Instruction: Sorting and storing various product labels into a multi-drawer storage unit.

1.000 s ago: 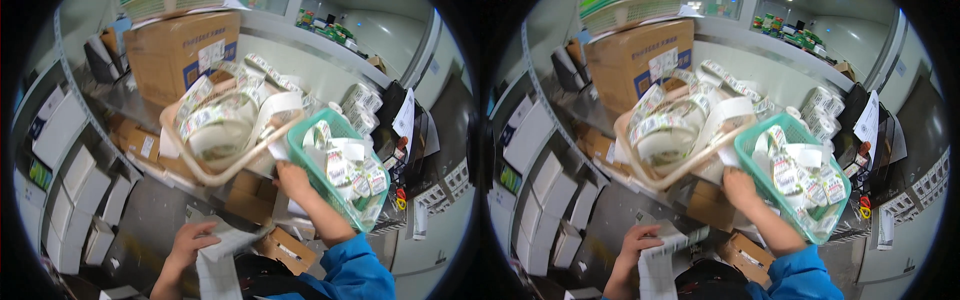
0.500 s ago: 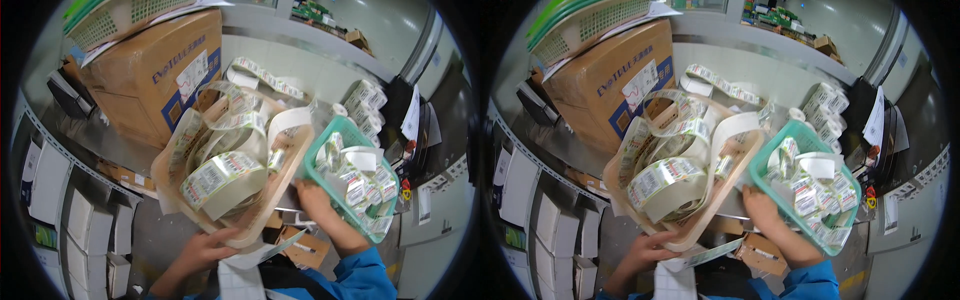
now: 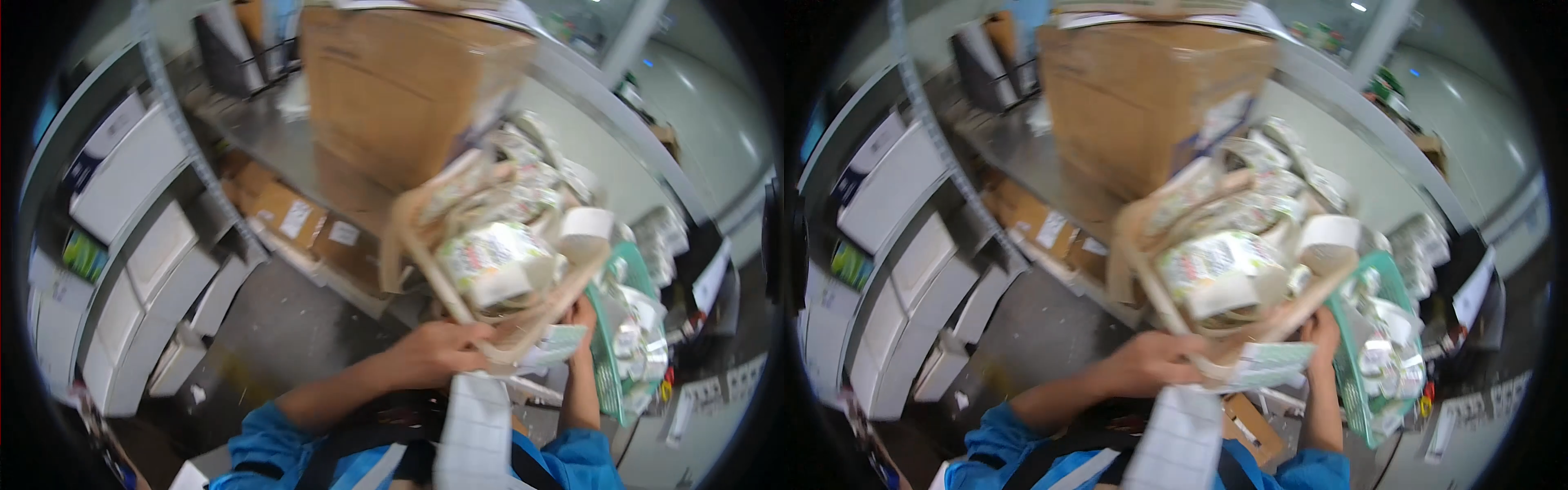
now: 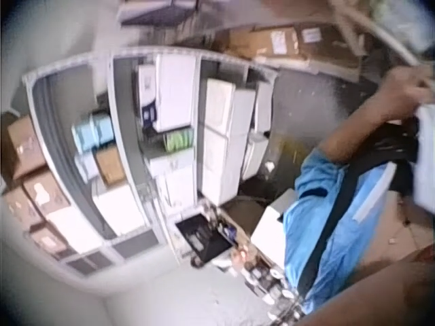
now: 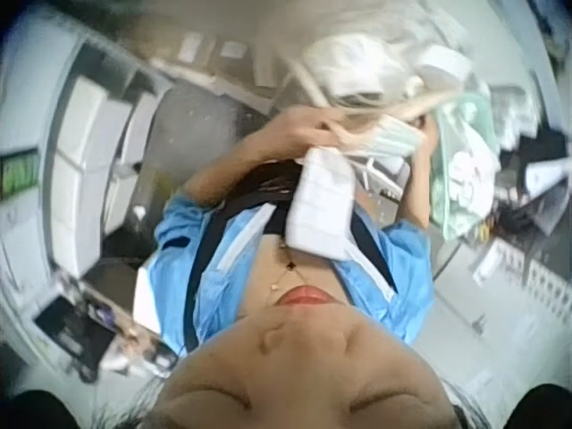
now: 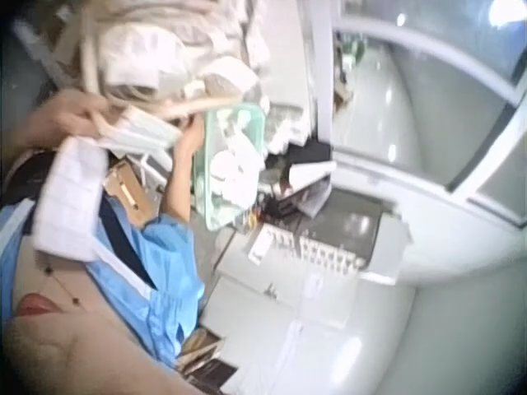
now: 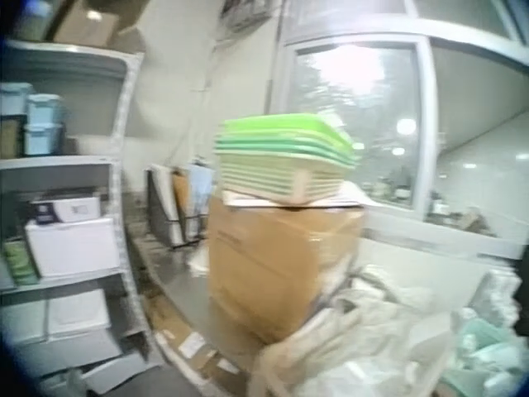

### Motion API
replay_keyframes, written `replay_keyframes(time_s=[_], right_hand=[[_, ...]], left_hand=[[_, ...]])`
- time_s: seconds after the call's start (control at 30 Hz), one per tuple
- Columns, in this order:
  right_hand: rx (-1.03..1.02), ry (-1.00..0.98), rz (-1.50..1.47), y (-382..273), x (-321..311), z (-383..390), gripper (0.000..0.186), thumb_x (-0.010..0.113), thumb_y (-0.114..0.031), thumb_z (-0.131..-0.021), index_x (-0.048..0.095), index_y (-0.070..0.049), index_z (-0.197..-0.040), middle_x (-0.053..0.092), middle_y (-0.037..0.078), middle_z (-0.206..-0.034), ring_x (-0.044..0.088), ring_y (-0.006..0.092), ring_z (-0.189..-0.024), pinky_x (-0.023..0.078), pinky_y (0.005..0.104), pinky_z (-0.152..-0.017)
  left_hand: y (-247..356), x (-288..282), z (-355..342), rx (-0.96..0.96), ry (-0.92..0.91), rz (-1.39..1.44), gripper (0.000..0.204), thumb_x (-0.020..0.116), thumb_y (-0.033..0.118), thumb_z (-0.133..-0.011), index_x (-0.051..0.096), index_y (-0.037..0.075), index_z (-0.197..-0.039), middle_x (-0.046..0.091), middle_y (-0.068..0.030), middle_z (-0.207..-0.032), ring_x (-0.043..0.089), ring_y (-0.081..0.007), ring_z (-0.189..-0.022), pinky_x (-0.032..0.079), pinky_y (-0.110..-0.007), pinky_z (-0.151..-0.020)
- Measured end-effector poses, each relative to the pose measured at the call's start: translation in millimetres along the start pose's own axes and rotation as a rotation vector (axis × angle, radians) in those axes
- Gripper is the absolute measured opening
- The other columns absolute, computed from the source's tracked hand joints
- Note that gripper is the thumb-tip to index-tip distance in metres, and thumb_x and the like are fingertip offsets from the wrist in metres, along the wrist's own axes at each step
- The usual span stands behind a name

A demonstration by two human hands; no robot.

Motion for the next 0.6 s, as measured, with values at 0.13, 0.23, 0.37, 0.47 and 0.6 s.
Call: replay_keyframes(time_s=[0.13,0.23,0.37,0.47,0.6], right_hand=[[0.259,-0.208,-0.174,-2.5,-11.1,-6.0,0.014,0.042,-0.003,-0.074,0.055,0.001,-0.077,0.052,0.01,-0.063,0.051,0.0168,-0.061,0.04,0.0295,-0.058],[0.297,-0.258,-0.277,-3.9,-20.4,-4.5,0.015,0.04,-0.002,-0.074,0.054,0.001,-0.078,0.05,0.007,-0.062,0.048,0.0133,-0.061,0.039,0.0277,-0.057],[0.258,-0.214,-0.232,-9.0,-22.4,-9.2,0.016,0.041,-0.003,-0.075,0.055,0.0,-0.08,0.052,0.011,-0.064,0.051,0.0192,-0.061,0.042,0.0307,-0.06],[0.194,-0.252,-0.27,-7.2,-18.7,-5.5,0.014,0.044,-0.003,-0.073,0.056,-0.001,-0.081,0.055,0.014,-0.069,0.055,0.0255,-0.063,0.044,0.0338,-0.061],[-0.184,-0.116,-0.14,-21.5,-23.5,21.3,0.01,0.048,0.002,-0.069,0.055,-0.002,-0.075,0.053,0.016,-0.069,0.055,0.0318,-0.063,0.044,0.036,-0.059]], left_hand=[[5.8,-26.7,-0.7,-0.066,-0.052,0.087,0.015,0.07,0.008,-0.066,0.067,0.008,-0.081,0.06,-0.0127,-0.104,0.061,-0.0255,-0.091,0.052,-0.032,-0.069],[2.3,-23.7,-4.9,-0.077,-0.085,0.032,0.021,0.067,0.006,-0.062,0.068,0.009,-0.082,0.06,-0.0106,-0.103,0.062,-0.0254,-0.088,0.052,-0.032,-0.072],[-12.0,-14.0,5.8,-0.263,-0.123,0.205,0.024,0.067,0.004,-0.064,0.068,0.007,-0.089,0.061,-0.0109,-0.103,0.061,-0.0238,-0.091,0.051,-0.03,-0.073],[-32.3,-14.1,13.4,-0.64,0.111,0.401,0.032,0.068,0.002,-0.066,0.065,0.002,-0.098,0.061,-0.0115,-0.104,0.06,-0.0217,-0.093,0.05,-0.029,-0.073],[-58.1,-5.0,40.0,-0.974,0.329,0.755,0.036,0.064,0.006,-0.075,0.057,-0.003,-0.109,0.061,-0.0127,-0.105,0.059,-0.0204,-0.095,0.049,-0.028,-0.076]])
Point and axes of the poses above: each hand's wrist, its own z-axis away from the middle knuckle, its own x-axis out of the palm, y = z × x, the point moved 8 cm from there along -z, towards the middle knuckle
